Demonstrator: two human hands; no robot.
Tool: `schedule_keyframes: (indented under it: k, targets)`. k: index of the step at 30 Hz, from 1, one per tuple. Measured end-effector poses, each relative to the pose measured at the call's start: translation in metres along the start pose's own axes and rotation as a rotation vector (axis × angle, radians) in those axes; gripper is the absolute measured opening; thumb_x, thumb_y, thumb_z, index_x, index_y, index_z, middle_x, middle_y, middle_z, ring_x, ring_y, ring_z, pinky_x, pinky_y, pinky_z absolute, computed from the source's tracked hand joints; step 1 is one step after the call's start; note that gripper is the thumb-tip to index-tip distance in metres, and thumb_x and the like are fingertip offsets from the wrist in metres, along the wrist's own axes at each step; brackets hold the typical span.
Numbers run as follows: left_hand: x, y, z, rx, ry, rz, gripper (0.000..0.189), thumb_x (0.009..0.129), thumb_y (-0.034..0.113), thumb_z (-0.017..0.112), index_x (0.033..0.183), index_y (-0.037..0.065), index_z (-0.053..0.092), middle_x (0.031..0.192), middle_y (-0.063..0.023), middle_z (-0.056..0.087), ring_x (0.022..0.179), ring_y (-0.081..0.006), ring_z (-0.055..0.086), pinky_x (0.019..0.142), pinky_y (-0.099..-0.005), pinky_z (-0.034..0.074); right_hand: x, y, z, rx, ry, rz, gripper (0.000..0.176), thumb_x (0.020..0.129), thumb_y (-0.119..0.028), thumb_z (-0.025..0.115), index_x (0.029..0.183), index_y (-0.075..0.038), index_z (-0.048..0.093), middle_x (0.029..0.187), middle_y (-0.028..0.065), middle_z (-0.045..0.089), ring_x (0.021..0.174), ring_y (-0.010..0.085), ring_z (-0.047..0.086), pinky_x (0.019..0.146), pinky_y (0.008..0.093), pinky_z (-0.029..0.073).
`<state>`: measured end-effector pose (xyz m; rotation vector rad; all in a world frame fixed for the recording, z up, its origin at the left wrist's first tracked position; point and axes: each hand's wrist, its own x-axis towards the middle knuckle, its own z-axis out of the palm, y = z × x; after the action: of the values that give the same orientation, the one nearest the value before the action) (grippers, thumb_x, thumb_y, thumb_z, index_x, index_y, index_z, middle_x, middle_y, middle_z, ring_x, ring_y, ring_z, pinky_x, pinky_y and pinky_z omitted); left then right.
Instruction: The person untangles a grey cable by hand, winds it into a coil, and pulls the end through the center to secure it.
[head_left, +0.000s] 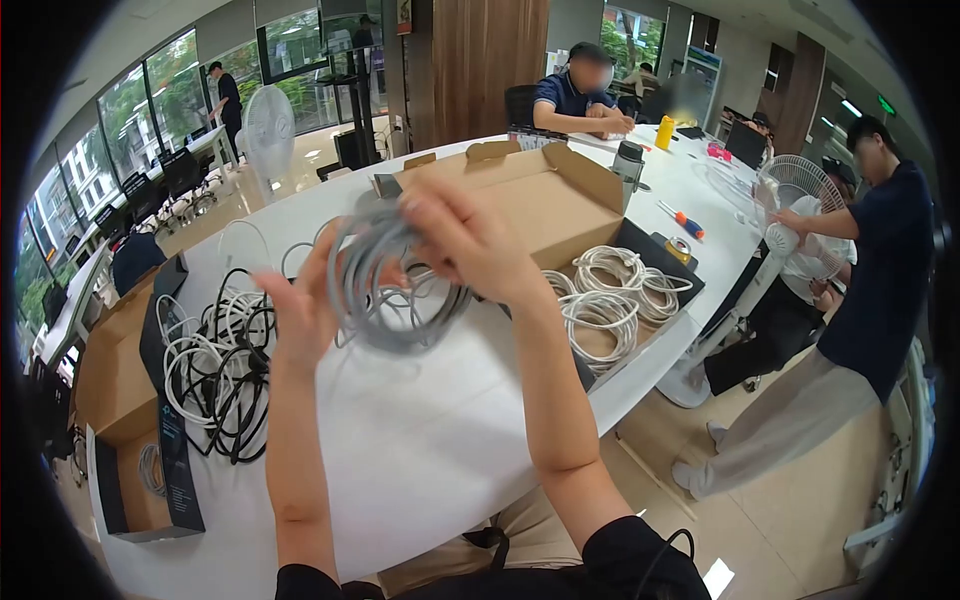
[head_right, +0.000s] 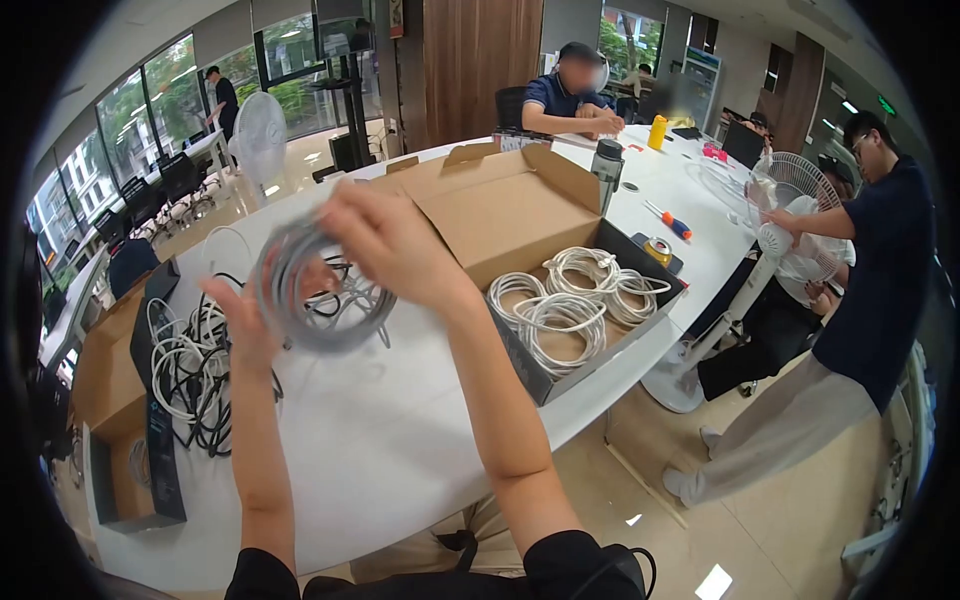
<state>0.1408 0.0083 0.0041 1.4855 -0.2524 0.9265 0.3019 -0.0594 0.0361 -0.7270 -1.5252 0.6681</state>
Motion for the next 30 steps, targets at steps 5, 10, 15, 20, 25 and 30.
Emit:
schedule_keyframes:
  k: [5,10,15,20,25,30]
  targets:
    - [-0.013,0.03,-0.017,0.18,0.186,-0.502,0.057,0.088,0.052,0.033,0.094,0.0,0.055,0.071,-0.0083,0.058,0.063,-0.014,0.057,0.059,-0.0222,0.046,-0.006,-0.01,0.03,-0.333,-0.277,-0.091,0.021,0.086,-0.022,0.052,0.083,-0.002,0.056,0.06,0.0088,0.056,0.048,0.0181,0.051,0.048,0.0294,0.039]
    - [-0.02,0.034,-0.014,0.465,0.007,-0.536,0.052,0.092,0.043,0.029,0.087,-0.003,0.052,0.062,-0.0094,0.056,0.048,-0.0158,0.056,0.058,-0.0253,0.05,-0.01,-0.013,0.025,-0.568,-0.296,-0.165,0.02,0.084,-0.02,0.053,0.079,-0.001,0.055,0.059,0.0117,0.055,0.049,0.0249,0.052,0.048,0.031,0.039]
    - [-0.009,0.032,0.022,0.227,0.191,-0.484,0.054,0.093,0.042,0.025,0.081,-0.005,0.049,0.049,-0.0109,0.051,0.041,-0.0185,0.054,0.048,-0.0267,0.049,-0.011,-0.022,0.016,-0.615,-0.1,-0.246,0.022,0.084,-0.019,0.055,0.072,-0.001,0.051,0.055,0.0099,0.052,0.048,0.023,0.05,0.047,0.0296,0.038]
    - [-0.007,0.031,0.033,0.144,0.293,-0.407,0.057,0.093,0.044,0.024,0.078,-0.005,0.05,0.041,-0.0048,0.042,0.031,-0.0151,0.045,0.039,-0.0247,0.045,-0.007,-0.017,0.017,-0.597,0.055,-0.309,0.015,0.082,-0.014,0.057,0.074,-0.001,0.053,0.058,0.0079,0.054,0.048,0.0193,0.05,0.047,0.0279,0.038]
    - [-0.006,0.03,0.027,0.176,0.316,-0.318,0.052,0.094,0.042,0.026,0.082,-0.003,0.05,0.047,0.0014,0.036,0.04,-0.009,0.039,0.045,-0.0209,0.037,-0.003,-0.013,0.029,-0.71,0.24,-0.316,0.012,0.08,-0.012,0.059,0.077,-0.002,0.054,0.061,0.0091,0.055,0.051,0.0193,0.053,0.048,0.0273,0.04]
    - [-0.009,0.028,0.037,0.153,0.336,-0.209,0.037,0.094,0.032,0.032,0.089,0.0,0.049,0.055,0.0021,0.036,0.05,-0.007,0.037,0.05,-0.0206,0.034,0.007,0.001,0.04,-0.769,0.549,-0.535,0.018,0.081,-0.016,0.06,0.073,-0.004,0.049,0.058,0.007,0.054,0.046,0.0187,0.051,0.042,0.0291,0.038]
